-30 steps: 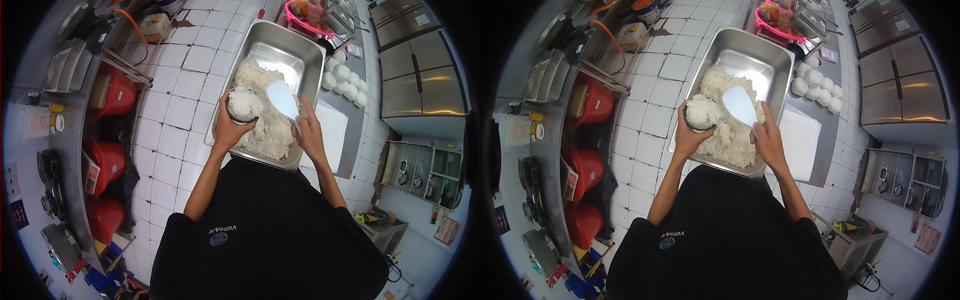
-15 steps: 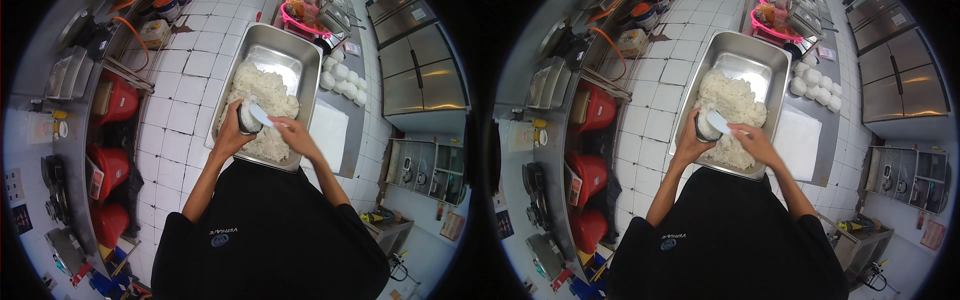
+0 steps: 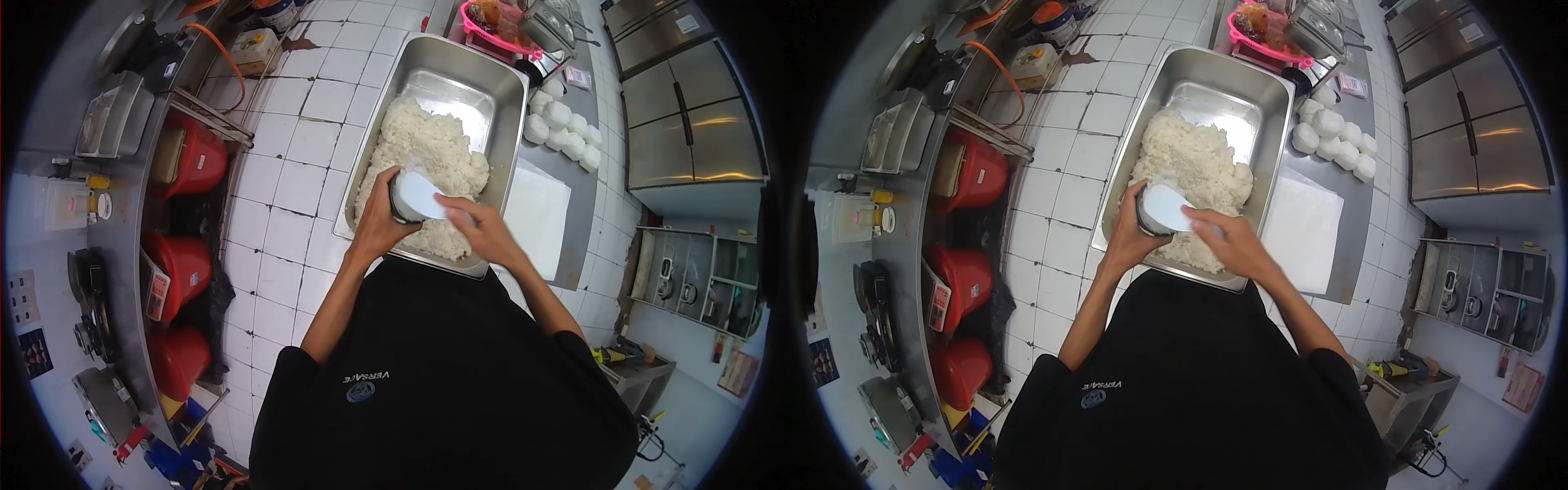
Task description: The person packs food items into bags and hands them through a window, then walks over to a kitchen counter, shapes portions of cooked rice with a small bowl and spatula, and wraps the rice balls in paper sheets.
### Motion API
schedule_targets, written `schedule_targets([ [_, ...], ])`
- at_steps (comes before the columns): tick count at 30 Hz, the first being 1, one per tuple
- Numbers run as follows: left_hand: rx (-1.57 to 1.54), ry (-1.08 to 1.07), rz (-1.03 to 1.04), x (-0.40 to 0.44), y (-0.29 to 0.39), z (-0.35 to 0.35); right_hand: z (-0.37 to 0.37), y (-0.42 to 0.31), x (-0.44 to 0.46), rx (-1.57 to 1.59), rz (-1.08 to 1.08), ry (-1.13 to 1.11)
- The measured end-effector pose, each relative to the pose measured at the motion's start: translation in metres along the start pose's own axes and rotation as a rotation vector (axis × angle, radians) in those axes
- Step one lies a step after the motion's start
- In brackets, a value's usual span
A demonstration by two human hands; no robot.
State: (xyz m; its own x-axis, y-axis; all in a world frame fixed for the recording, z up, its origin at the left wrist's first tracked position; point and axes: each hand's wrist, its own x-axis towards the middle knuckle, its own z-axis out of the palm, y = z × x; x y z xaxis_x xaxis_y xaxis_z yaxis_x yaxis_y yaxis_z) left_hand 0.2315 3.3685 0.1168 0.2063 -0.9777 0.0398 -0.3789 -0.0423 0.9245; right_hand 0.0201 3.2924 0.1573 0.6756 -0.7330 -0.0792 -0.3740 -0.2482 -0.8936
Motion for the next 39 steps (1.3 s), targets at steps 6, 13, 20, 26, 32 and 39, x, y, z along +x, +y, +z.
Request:
schedule_targets([
  [6,0.006,-0.091,0.016,0.005,0.012,-0.006,0.000,-0.006,0.022,-0.013,0.001,0.079],
  [13,0.004,-0.029,-0.046,0.005,0.007,0.001,0.015,-0.029,0.004,-0.125,0.192,-0.045],
  [20,-0.207,0.134,-0.052,-0.001,0.007,0.014,0.036,-0.021,-0.009,-0.101,0.026,0.145],
  [26,-0.144,0.077,-0.137,0.000,-0.007,0.006,0.012,-0.028,0.019,-0.147,0.053,0.011],
  [32,-0.106,0.120,-0.064,-0.008,-0.002,0.006,0.015,-0.032,0.007,-0.125,0.063,-0.008],
  [39,-0.048,0.162,-0.012,-0.006,-0.040,-0.021,0.013,-0.005,0.028,-0.036,0.025,-0.139],
])
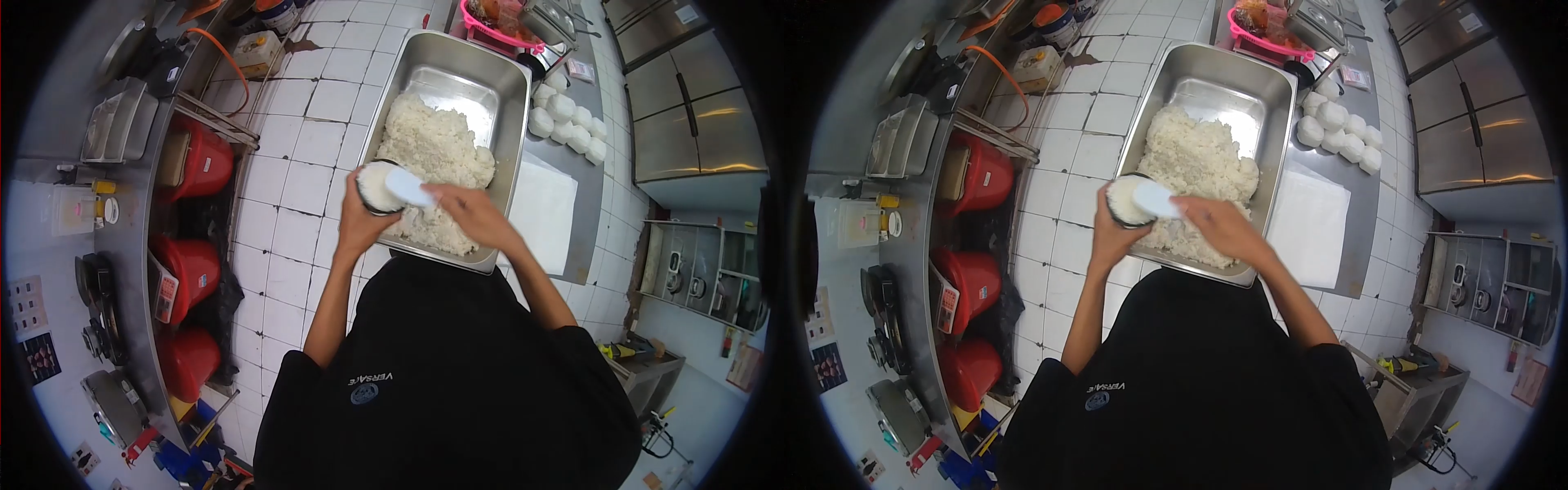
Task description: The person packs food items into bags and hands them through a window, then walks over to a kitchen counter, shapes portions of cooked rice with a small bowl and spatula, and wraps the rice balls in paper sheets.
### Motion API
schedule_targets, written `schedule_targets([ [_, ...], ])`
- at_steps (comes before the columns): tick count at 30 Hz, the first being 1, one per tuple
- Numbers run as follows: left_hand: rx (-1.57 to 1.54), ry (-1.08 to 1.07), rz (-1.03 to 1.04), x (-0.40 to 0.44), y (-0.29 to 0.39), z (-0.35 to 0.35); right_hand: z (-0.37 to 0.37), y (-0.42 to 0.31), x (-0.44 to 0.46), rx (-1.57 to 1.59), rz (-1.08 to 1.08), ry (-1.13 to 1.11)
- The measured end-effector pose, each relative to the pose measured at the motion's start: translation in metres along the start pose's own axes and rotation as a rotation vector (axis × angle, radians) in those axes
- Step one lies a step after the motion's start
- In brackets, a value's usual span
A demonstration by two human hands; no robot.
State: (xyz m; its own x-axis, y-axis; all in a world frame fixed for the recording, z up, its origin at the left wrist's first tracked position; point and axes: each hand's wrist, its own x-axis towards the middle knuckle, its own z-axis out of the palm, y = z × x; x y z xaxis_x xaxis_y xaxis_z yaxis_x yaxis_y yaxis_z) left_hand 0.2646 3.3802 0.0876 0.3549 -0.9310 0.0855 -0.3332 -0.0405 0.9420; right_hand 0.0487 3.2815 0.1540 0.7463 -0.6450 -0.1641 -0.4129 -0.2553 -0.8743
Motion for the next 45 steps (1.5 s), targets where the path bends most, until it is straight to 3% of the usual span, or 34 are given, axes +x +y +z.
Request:
schedule_targets([
  [2,-0.057,0.119,-0.061,-0.003,-0.011,-0.014,-0.007,0.018,0.009,0.005,0.050,0.051],
  [4,-0.014,0.181,-0.073,-0.004,-0.008,-0.022,-0.011,0.025,0.017,-0.445,0.328,-0.100],
  [6,0.043,0.261,-0.060,-0.004,-0.021,-0.022,0.011,0.062,0.024,-0.516,0.252,-0.127],
  [9,0.011,0.299,-0.052,-0.008,-0.030,-0.011,0.046,0.062,0.030,-0.708,0.155,-0.328],
  [14,-0.084,0.376,-0.034,-0.012,-0.032,-0.005,0.052,0.044,0.016,-0.591,0.111,-0.508],
  [19,-0.006,0.369,-0.021,-0.010,-0.035,-0.006,0.030,0.068,0.020,-0.390,-0.082,-0.444],
  [21,0.003,0.353,-0.046,-0.009,-0.032,-0.009,0.008,0.050,0.020,-0.078,0.243,-0.530],
  [22,0.014,0.338,-0.079,-0.010,-0.028,-0.010,0.001,0.051,0.018,-0.082,0.247,-0.525],
  [24,0.057,0.342,-0.077,-0.009,-0.018,-0.011,-0.010,0.051,0.013,0.295,0.447,-0.526],
  [25,0.108,0.348,-0.078,-0.009,-0.012,-0.013,-0.016,0.048,0.011,0.292,0.448,-0.527],
  [27,0.140,0.340,-0.058,-0.010,-0.005,-0.012,-0.025,0.036,0.004,0.309,0.407,-0.320],
  [28,0.173,0.326,-0.035,-0.010,-0.001,-0.011,-0.021,0.028,0.002,0.309,0.408,-0.321],
  [30,0.137,0.302,-0.035,-0.007,0.009,-0.002,0.001,0.006,-0.001,0.092,0.145,0.222],
  [32,0.104,0.273,-0.029,-0.003,0.015,0.009,0.017,-0.020,-0.005,-0.056,0.102,0.281],
  [34,-0.077,0.247,-0.033,0.005,0.019,0.018,0.021,-0.026,-0.006,-0.579,-0.263,0.275],
  [36,-0.140,0.253,-0.028,0.007,0.019,0.019,0.009,-0.029,-0.006,-0.528,-0.331,0.339],
  [38,-0.261,0.254,-0.028,0.005,0.019,0.020,-0.008,-0.049,-0.012,0.290,0.052,0.426],
  [40,-0.303,0.228,-0.022,0.004,0.024,0.017,-0.018,-0.047,-0.013,0.469,0.223,0.381],
  [42,-0.343,0.200,-0.011,0.005,0.026,0.018,-0.001,-0.032,-0.004,0.437,0.146,0.274],
  [45,-0.241,0.153,0.115,0.006,0.035,0.016,0.035,-0.023,-0.009,0.160,-0.065,0.325],
])
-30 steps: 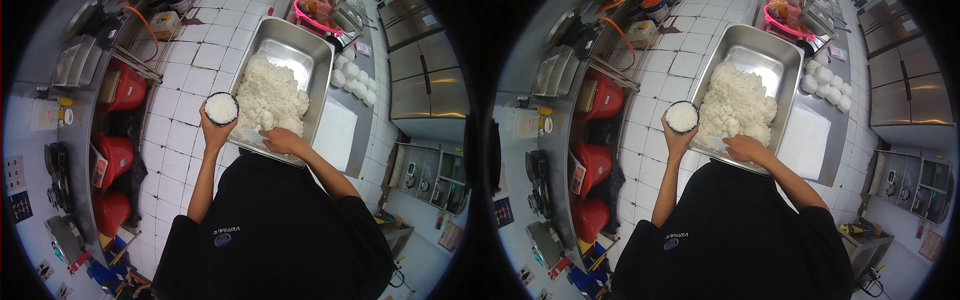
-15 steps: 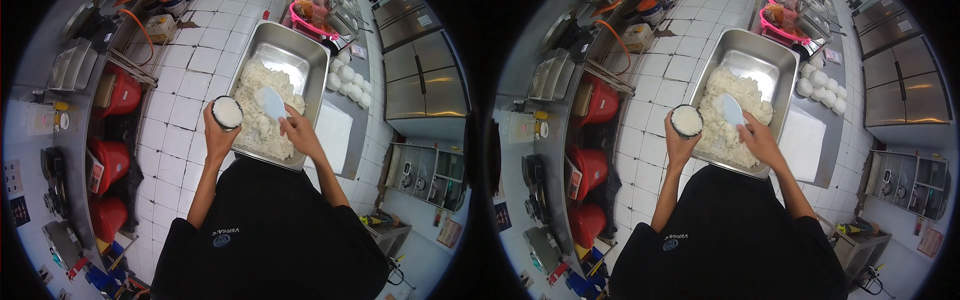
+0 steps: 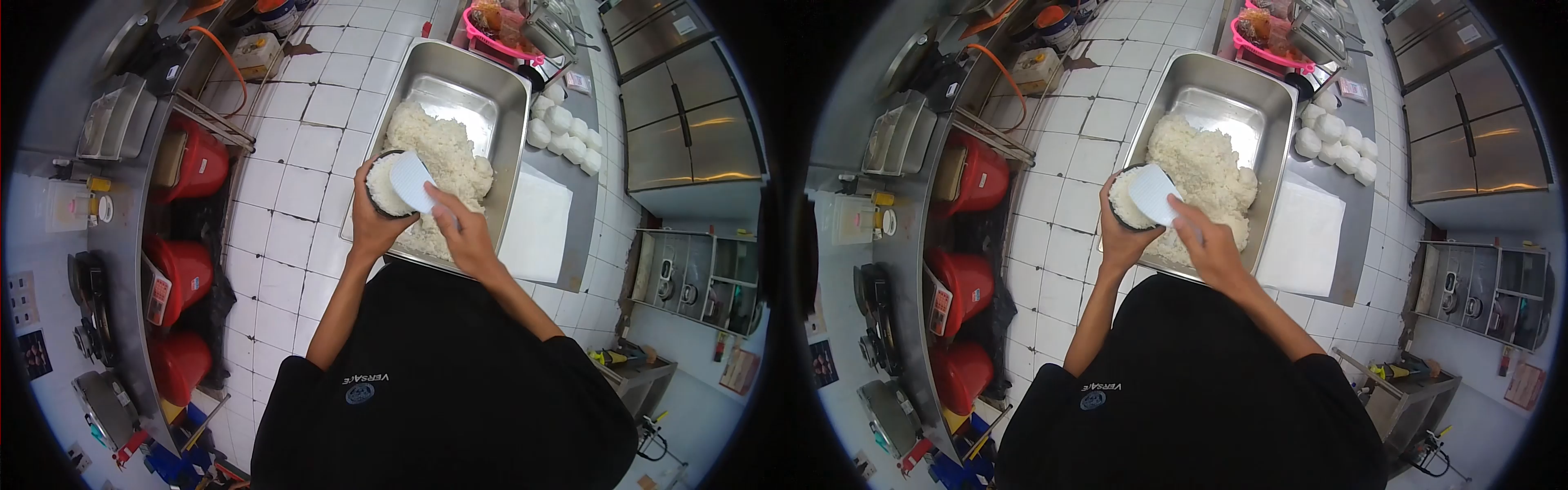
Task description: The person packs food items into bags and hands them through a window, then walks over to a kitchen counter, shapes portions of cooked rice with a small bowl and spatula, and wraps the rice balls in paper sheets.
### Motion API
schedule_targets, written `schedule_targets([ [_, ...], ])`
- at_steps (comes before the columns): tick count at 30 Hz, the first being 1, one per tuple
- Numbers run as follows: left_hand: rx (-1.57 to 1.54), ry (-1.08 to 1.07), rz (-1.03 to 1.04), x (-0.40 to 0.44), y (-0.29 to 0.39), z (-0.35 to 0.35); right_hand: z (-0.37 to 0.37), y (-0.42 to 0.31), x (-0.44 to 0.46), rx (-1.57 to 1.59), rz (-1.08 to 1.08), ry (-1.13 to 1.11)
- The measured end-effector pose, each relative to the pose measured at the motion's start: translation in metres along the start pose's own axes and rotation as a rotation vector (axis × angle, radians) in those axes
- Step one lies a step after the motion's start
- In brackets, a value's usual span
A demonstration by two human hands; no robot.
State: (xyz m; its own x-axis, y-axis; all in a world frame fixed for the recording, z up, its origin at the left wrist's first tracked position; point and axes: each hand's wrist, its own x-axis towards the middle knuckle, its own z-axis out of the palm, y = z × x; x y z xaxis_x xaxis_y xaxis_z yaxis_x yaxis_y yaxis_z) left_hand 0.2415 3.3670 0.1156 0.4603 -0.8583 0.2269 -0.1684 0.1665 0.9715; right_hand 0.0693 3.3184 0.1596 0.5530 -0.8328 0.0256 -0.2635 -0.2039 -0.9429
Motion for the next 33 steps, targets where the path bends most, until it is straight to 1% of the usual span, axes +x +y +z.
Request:
schedule_targets([
  [1,-0.001,0.001,0.001,0.000,0.006,0.000,0.004,-0.005,-0.007,-0.161,-0.134,0.029],
  [2,0.044,-0.020,0.079,0.002,0.010,0.001,0.001,-0.013,-0.010,-0.130,0.011,-0.035],
  [3,0.089,-0.042,0.150,0.001,0.011,0.003,-0.001,-0.012,-0.008,-0.133,0.011,-0.035],
  [4,0.123,-0.037,0.178,0.001,0.009,0.003,-0.003,-0.009,-0.005,-0.187,-0.052,-0.025],
  [5,0.125,-0.038,0.174,0.001,0.008,0.002,-0.006,-0.006,0.002,-0.238,-0.119,-0.014],
  [6,0.135,-0.038,0.088,-0.001,0.007,0.001,-0.016,-0.002,0.013,-0.204,-0.161,-0.062],
  [7,0.143,-0.040,0.009,-0.002,0.006,0.001,-0.033,-0.006,0.020,-0.202,-0.157,-0.056],
  [8,0.116,-0.019,-0.027,-0.007,0.001,0.003,-0.052,-0.015,0.028,-0.020,0.214,-0.170],
  [9,0.114,-0.017,-0.014,-0.003,0.003,0.003,-0.052,-0.018,0.026,0.039,0.346,-0.193],
  [11,0.187,-0.083,-0.004,-0.004,0.008,0.003,-0.052,-0.023,0.021,0.145,0.617,-0.214],
  [12,0.174,-0.129,0.015,-0.001,0.019,0.003,-0.032,-0.019,0.007,-0.046,0.293,-0.176],
  [13,0.172,-0.130,0.015,0.000,0.020,0.002,-0.022,-0.016,0.003,-0.232,-0.045,-0.128],
  [15,0.194,-0.154,0.007,-0.002,0.020,-0.003,-0.032,-0.026,0.011,-0.217,-0.074,-0.139],
  [17,0.230,-0.186,0.010,-0.002,0.023,-0.007,-0.050,-0.052,0.017,-0.068,0.129,-0.141],
  [18,0.293,-0.240,-0.012,-0.001,0.025,-0.007,-0.049,-0.058,0.018,-0.060,0.033,-0.102],
  [19,0.355,-0.297,-0.033,0.000,0.026,-0.006,-0.045,-0.058,0.018,-0.061,0.033,-0.101],
  [20,0.397,-0.480,-0.029,0.001,0.006,-0.009,-0.041,-0.056,0.019,-0.197,-0.003,-0.192],
  [21,0.398,-0.494,-0.022,0.001,0.012,-0.009,-0.038,-0.052,0.017,-0.331,-0.038,-0.279],
  [22,0.351,-0.406,-0.002,0.002,0.019,-0.009,-0.039,-0.046,0.015,-0.341,-0.074,-0.231],
  [23,0.303,-0.304,0.015,0.004,0.027,-0.009,-0.042,-0.045,0.013,-0.346,-0.084,-0.233],
  [26,0.267,-0.282,-0.002,-0.001,0.032,-0.009,-0.046,-0.044,0.003,-0.351,-0.016,-0.237],
  [28,0.203,-0.268,-0.044,-0.010,0.018,-0.001,-0.054,-0.053,0.007,-0.465,0.130,-0.408],
  [29,0.205,-0.276,-0.042,-0.014,0.014,0.004,-0.055,-0.050,0.005,-0.462,0.133,-0.401],
  [31,0.091,-0.176,-0.155,-0.019,0.018,0.010,-0.053,-0.041,0.004,-0.272,0.012,-0.196],
  [32,0.101,-0.158,-0.094,-0.019,0.021,0.011,-0.046,-0.040,-0.004,-0.361,-0.003,-0.244],
  [33,0.098,-0.159,-0.092,-0.019,0.018,0.012,-0.047,-0.037,-0.005,-0.364,-0.003,-0.243],
])
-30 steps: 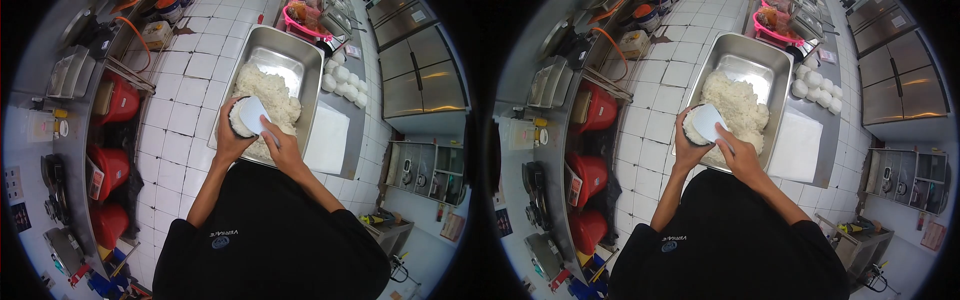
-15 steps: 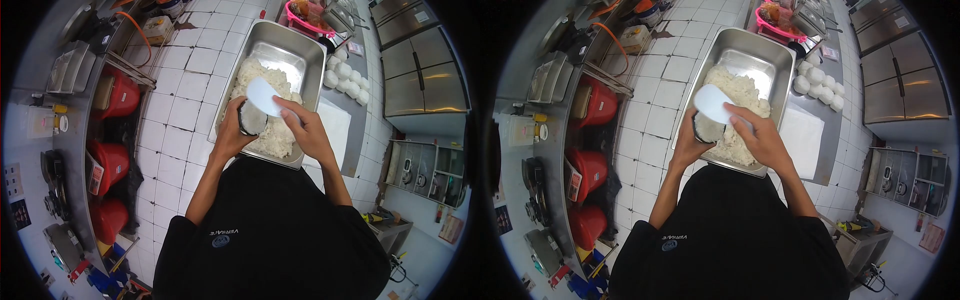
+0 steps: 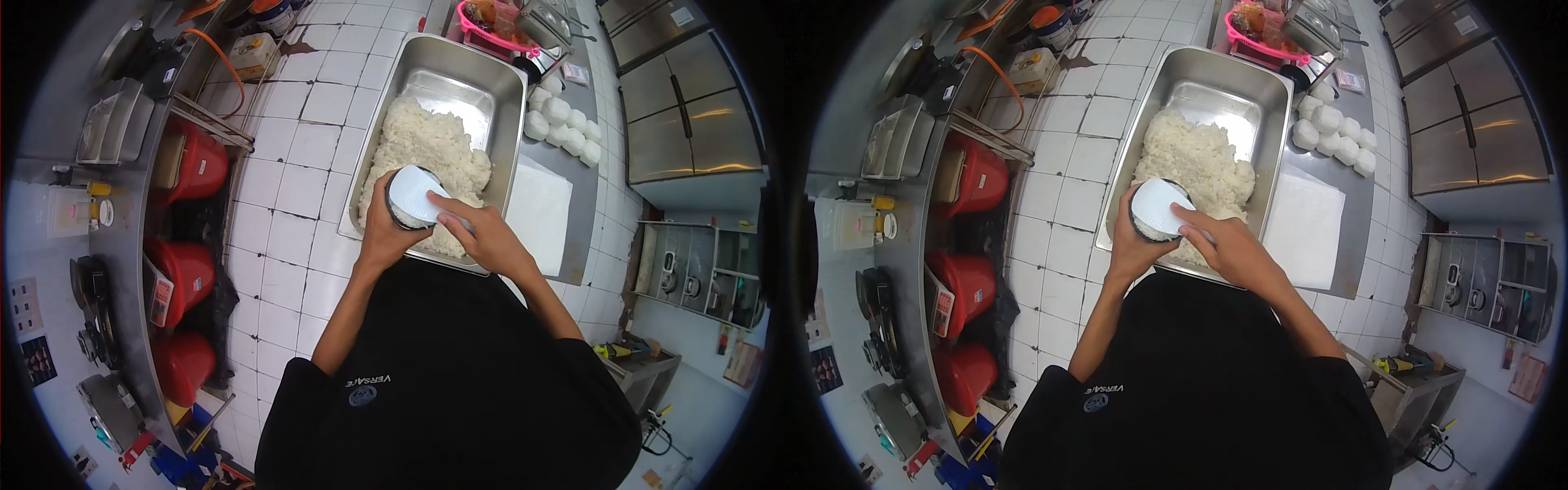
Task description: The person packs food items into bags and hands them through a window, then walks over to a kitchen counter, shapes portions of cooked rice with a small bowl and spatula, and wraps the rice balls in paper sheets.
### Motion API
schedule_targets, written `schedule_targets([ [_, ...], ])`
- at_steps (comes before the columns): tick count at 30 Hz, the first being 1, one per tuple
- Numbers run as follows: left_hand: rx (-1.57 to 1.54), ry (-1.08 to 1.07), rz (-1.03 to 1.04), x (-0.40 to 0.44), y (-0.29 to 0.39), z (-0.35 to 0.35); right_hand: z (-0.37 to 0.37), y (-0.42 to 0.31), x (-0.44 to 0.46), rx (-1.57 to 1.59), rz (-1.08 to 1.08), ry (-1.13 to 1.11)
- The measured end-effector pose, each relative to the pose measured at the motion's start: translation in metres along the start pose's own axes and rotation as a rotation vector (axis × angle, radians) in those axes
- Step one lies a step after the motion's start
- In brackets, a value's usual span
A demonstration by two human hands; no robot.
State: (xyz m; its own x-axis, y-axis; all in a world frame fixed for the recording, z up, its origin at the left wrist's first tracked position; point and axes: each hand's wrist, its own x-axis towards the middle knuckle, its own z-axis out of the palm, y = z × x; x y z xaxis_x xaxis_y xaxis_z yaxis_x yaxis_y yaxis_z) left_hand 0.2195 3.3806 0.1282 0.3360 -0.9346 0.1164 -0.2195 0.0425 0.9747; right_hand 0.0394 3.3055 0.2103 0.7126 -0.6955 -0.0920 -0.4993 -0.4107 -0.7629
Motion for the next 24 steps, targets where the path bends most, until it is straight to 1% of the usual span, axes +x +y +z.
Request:
schedule_targets([
  [2,0.024,-0.058,-0.062,0.000,-0.007,0.001,0.000,0.005,-0.002,0.055,-0.037,0.010],
  [3,0.031,-0.062,-0.068,-0.002,-0.004,-0.001,-0.004,-0.012,-0.006,0.099,0.040,0.030],
  [4,-0.004,-0.024,-0.085,-0.003,0.003,-0.002,0.007,-0.013,-0.008,0.103,0.045,0.029],
  [5,-0.045,0.007,-0.095,-0.002,0.006,0.001,0.020,-0.010,-0.010,0.128,0.003,0.046],
  [6,-0.052,-0.012,-0.097,-0.004,0.004,0.003,0.025,-0.007,-0.015,0.150,-0.032,0.065],
  [7,-0.092,-0.012,-0.106,-0.004,-0.002,0.003,0.019,-0.005,-0.012,0.078,0.097,-0.056],
  [8,-0.123,-0.004,-0.114,-0.004,-0.009,0.003,0.015,-0.002,-0.007,0.075,0.093,-0.057],
  [9,-0.044,0.034,-0.048,-0.007,-0.011,0.004,0.014,0.002,-0.006,0.170,0.119,0.023],
  [11,-0.021,0.056,-0.017,-0.009,-0.013,0.008,0.011,0.008,-0.004,0.346,0.164,0.179],
  [12,-0.002,0.076,0.010,-0.012,-0.010,0.009,0.015,0.006,-0.006,0.348,0.171,0.176],
  [14,0.028,0.068,0.039,-0.013,-0.009,0.015,0.019,0.001,-0.011,0.224,0.161,0.028],
  [15,0.001,0.074,-0.003,-0.014,-0.013,0.017,0.010,0.007,-0.009,0.238,0.168,-0.056],
  [16,-0.021,0.077,-0.053,-0.015,-0.017,0.018,0.013,0.011,-0.009,0.241,0.173,-0.048],
  [18,-0.036,0.083,-0.061,-0.017,-0.020,0.022,0.023,0.019,-0.009,0.267,-0.012,0.130],
  [19,-0.048,0.102,-0.069,-0.016,-0.017,0.023,0.020,0.019,-0.010,0.268,-0.005,0.135],
  [20,-0.061,0.120,-0.074,-0.015,-0.015,0.026,0.014,0.018,-0.010,0.276,0.027,0.041],
  [21,-0.080,0.145,-0.133,-0.018,-0.019,0.030,0.009,0.018,-0.009,0.285,0.056,-0.052],
  [22,-0.077,0.134,-0.130,-0.017,-0.024,0.032,0.010,0.019,-0.009,0.290,0.059,-0.042],
  [24,-0.086,0.233,-0.173,-0.021,-0.029,0.034,0.017,0.019,-0.013,0.185,0.060,-0.030],
])
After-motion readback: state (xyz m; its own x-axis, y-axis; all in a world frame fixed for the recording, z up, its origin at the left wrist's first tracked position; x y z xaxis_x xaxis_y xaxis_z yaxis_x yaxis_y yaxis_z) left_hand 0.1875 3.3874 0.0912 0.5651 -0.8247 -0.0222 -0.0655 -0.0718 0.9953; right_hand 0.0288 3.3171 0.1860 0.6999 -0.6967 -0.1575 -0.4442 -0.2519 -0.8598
